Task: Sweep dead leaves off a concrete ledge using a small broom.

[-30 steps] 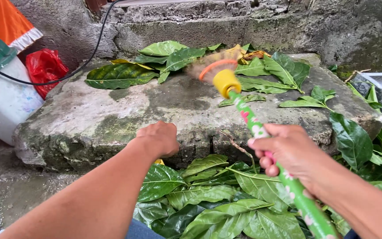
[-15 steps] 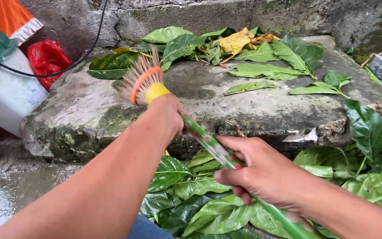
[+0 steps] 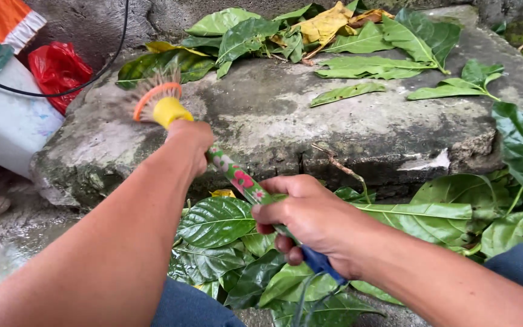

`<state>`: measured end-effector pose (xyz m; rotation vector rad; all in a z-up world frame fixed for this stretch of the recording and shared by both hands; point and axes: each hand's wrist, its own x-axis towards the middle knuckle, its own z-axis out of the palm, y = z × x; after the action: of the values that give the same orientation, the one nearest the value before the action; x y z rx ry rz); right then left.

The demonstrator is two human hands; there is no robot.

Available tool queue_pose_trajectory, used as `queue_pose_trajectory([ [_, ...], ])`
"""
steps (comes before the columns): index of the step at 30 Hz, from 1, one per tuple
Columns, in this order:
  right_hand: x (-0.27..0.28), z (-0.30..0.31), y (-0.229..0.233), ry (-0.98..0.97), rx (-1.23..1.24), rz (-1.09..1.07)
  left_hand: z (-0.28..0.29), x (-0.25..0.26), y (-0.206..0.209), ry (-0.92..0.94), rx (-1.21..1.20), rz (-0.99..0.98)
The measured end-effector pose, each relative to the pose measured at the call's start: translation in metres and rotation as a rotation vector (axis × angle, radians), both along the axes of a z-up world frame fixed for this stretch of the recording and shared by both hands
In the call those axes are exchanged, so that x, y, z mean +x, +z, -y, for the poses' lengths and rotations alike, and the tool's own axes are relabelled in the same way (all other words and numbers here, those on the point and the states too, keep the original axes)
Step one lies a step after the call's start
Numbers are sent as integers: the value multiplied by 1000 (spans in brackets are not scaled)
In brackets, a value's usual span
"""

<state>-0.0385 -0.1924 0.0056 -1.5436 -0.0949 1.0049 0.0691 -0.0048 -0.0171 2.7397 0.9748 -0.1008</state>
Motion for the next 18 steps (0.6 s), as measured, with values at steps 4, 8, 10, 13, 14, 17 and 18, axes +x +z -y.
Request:
queue_pose_trajectory([
  [4, -19, -5, -9, -139, 65, -9, 4, -1, -3, 152, -255, 249],
  [8, -44, 5, -11, -196, -151, 212, 33, -10, 24, 265, -527, 495],
  [10, -49, 9, -8, -171, -151, 326, 61, -21, 49, 285, -601, 551],
  [13, -54, 9, 12, -123, -163, 335, 73, -38, 79, 286, -732, 608],
  [14, -54, 7, 13, -113, -158, 343, 72, -39, 81, 289, -746, 652],
  [17, -51, 1, 12, -92, -106, 327, 61, -41, 82, 318, -755, 744],
  [18, -50, -1, 12, -92, -55, 313, 57, -42, 82, 329, -750, 797],
])
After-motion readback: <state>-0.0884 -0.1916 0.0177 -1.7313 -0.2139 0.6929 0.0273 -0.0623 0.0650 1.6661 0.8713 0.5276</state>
